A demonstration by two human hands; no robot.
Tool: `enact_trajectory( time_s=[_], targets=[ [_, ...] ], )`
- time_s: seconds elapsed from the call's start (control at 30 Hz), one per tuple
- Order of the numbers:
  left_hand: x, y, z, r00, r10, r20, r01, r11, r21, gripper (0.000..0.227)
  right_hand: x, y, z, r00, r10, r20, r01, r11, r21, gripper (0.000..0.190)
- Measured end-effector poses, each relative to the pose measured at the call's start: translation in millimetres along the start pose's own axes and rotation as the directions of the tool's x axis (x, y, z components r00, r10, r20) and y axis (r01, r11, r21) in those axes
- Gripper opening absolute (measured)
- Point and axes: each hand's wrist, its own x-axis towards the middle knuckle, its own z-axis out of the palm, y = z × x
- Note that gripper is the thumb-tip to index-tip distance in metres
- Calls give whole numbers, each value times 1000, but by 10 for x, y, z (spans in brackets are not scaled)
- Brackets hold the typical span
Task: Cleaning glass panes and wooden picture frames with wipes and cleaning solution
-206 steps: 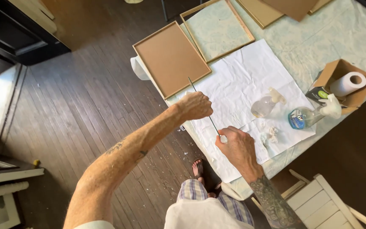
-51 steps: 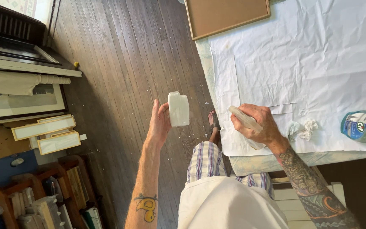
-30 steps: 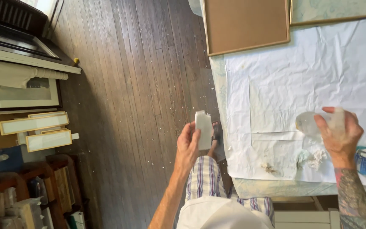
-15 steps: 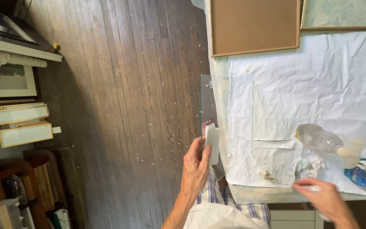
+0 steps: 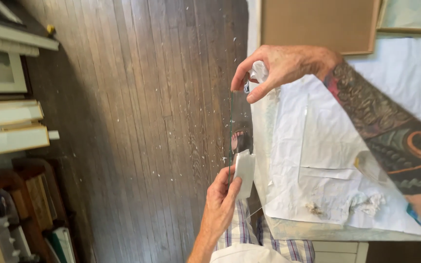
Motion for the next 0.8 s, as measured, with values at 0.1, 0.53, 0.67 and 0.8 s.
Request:
enact_trajectory(
  time_s=[0.1, 0.53, 0.67, 0.8],
  targets=[
    [127, -97, -157, 999, -20, 32, 20, 1000, -24, 39, 330, -70, -10, 987, 89, 133, -99, 993, 67, 26],
    [440, -390, -504, 985, -62, 161, 96, 973, -210, 40, 1200, 211, 202, 885, 80, 459, -163, 976, 144, 28],
    [498, -491, -555, 986, -44, 163, 78, 975, -208, 38, 1219, 284, 333, 914, 94, 396, -180, 966, 186, 40],
    [507, -464, -582, 984, -73, 165, 105, 976, -193, 35, 1261, 330, 385, 924, 55, 378, -158, 955, 249, 41]
  ],
)
